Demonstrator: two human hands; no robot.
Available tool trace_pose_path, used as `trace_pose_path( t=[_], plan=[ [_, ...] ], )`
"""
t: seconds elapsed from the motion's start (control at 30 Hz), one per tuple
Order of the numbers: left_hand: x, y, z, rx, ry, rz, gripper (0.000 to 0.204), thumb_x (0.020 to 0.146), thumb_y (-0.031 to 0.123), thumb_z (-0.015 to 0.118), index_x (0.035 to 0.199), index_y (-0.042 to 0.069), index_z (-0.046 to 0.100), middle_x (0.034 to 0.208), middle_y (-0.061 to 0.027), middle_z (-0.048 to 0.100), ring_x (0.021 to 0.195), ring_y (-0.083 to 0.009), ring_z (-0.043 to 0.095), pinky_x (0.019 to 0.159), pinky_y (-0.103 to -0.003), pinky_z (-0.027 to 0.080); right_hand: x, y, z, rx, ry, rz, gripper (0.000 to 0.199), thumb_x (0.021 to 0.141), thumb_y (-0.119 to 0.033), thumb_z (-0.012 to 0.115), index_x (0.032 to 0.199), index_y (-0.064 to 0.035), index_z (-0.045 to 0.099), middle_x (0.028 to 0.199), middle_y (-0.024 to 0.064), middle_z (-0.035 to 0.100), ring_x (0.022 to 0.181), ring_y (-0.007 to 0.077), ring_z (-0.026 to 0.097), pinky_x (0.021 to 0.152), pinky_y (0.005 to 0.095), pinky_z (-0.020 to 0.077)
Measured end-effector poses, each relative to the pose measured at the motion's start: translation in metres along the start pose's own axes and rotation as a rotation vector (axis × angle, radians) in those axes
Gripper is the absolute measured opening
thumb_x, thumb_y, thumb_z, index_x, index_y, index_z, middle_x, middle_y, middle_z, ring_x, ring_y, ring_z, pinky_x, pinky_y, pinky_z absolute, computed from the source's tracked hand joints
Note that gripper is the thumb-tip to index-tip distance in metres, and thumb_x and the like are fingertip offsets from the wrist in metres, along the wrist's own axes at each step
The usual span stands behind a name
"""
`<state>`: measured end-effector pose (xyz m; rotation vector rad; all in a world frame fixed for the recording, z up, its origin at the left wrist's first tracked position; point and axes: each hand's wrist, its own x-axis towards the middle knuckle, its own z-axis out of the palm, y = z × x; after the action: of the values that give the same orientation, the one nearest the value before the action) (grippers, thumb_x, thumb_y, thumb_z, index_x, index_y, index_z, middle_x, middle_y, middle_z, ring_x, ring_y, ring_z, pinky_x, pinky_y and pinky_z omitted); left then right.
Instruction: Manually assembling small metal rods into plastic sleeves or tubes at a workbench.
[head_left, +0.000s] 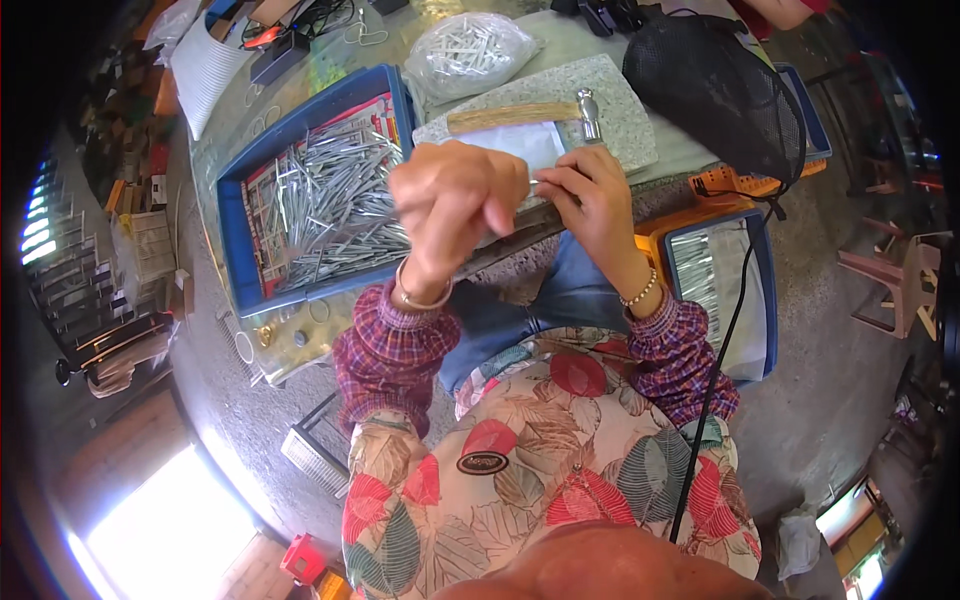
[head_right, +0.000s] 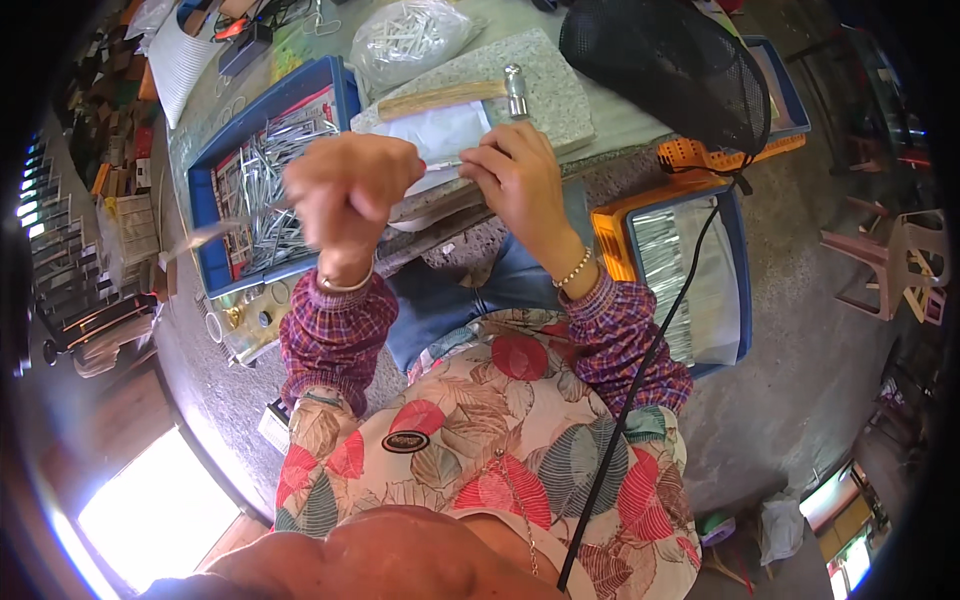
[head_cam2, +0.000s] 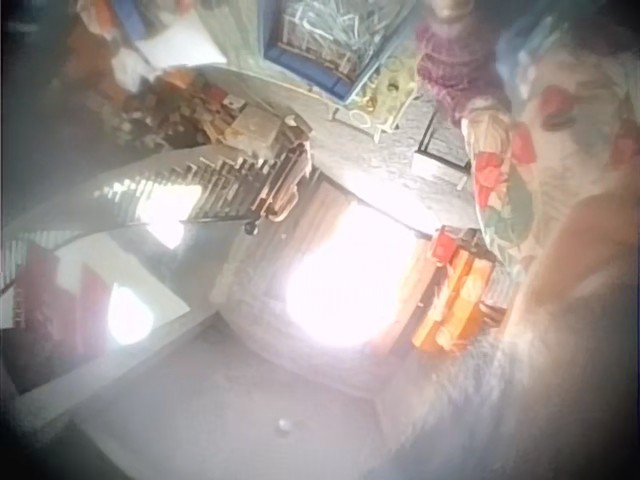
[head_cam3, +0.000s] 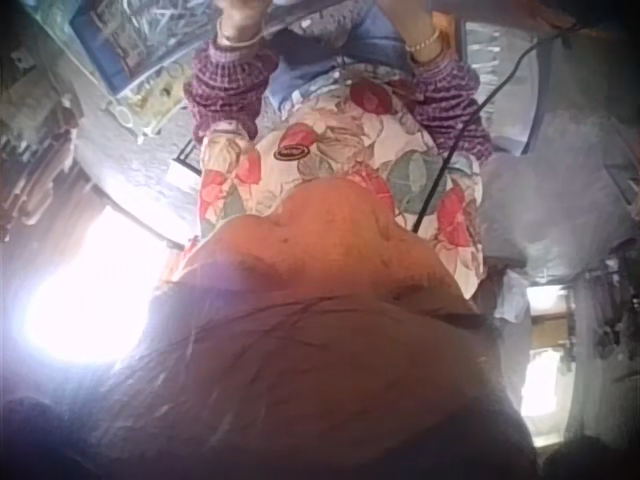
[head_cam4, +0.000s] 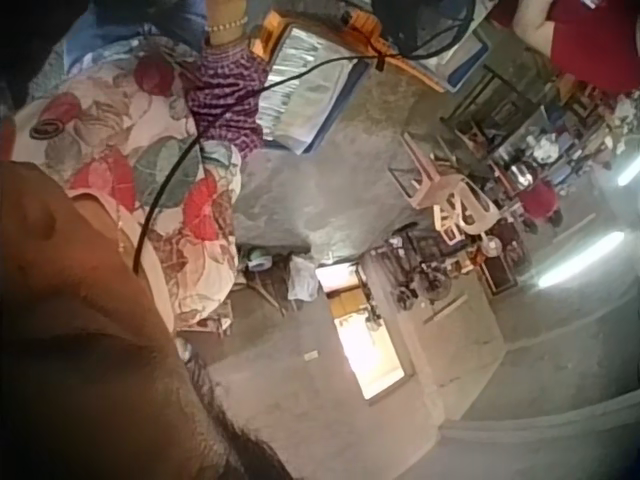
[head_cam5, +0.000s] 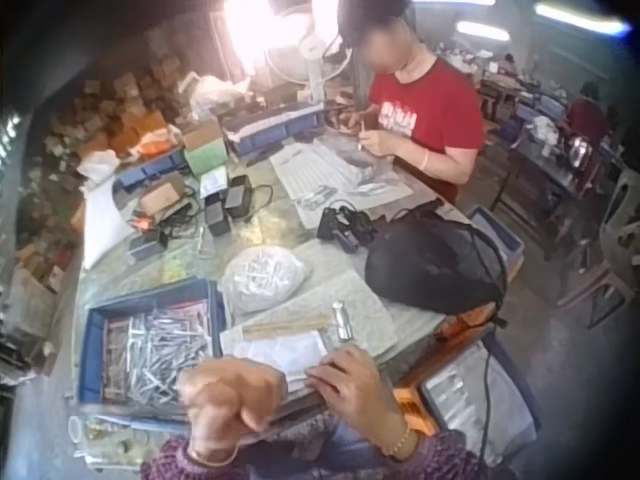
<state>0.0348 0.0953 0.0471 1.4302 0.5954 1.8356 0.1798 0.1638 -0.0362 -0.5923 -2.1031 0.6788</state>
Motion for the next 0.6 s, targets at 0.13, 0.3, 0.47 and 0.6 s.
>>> trace_pose_path(
  t=[0.13,0.3,0.47,0.6],
  plan=[
    [-0.012,-0.028,0.0,0.703,-0.051,-0.256,0.031,0.088,0.007,0.048,0.057,0.001,0.049,0.054,-0.0032,0.05,0.046,-0.0102,0.042,0.044,-0.026,0.033,0.002,-0.005,-0.001,0.011,0.026,-0.023,0.013,0.064,-0.01,0.071,0.074,-0.0077,0.064,0.074,0.0036,0.053,0.076,0.0237,0.052,0.066,0.0348,0.0402],
    [-0.031,-0.048,-0.002,0.155,0.311,-0.393,0.036,0.093,0.016,0.043,0.059,0.002,0.044,0.053,-0.0032,0.043,0.048,-0.0086,0.035,0.045,-0.025,0.027,-0.003,-0.004,0.004,0.001,0.02,0.025,0.012,0.065,-0.011,0.07,0.074,-0.008,0.063,0.073,0.003,0.053,0.077,0.0235,0.052,0.068,0.0353,0.04],
    [-0.033,-0.034,-0.009,-0.011,0.378,-0.22,0.034,0.092,0.008,0.038,0.059,0.006,0.033,0.049,-0.0021,0.033,0.045,-0.01,0.027,0.043,-0.027,0.021,-0.001,0.003,0.006,0.0,0.058,-0.002,0.012,0.065,-0.011,0.071,0.075,-0.0092,0.064,0.074,0.0018,0.053,0.077,0.022,0.052,0.067,0.0352,0.04],
    [-0.037,-0.027,-0.019,0.095,0.358,-0.177,0.036,0.093,0.018,0.042,0.059,0.007,0.035,0.047,-0.0007,0.03,0.042,-0.0109,0.026,0.041,-0.028,0.021,-0.006,0.005,-0.001,-0.02,0.077,0.013,0.013,0.064,-0.011,0.071,0.073,-0.0089,0.063,0.074,0.002,0.053,0.077,0.0225,0.052,0.067,0.0355,0.0404]
  ],
)
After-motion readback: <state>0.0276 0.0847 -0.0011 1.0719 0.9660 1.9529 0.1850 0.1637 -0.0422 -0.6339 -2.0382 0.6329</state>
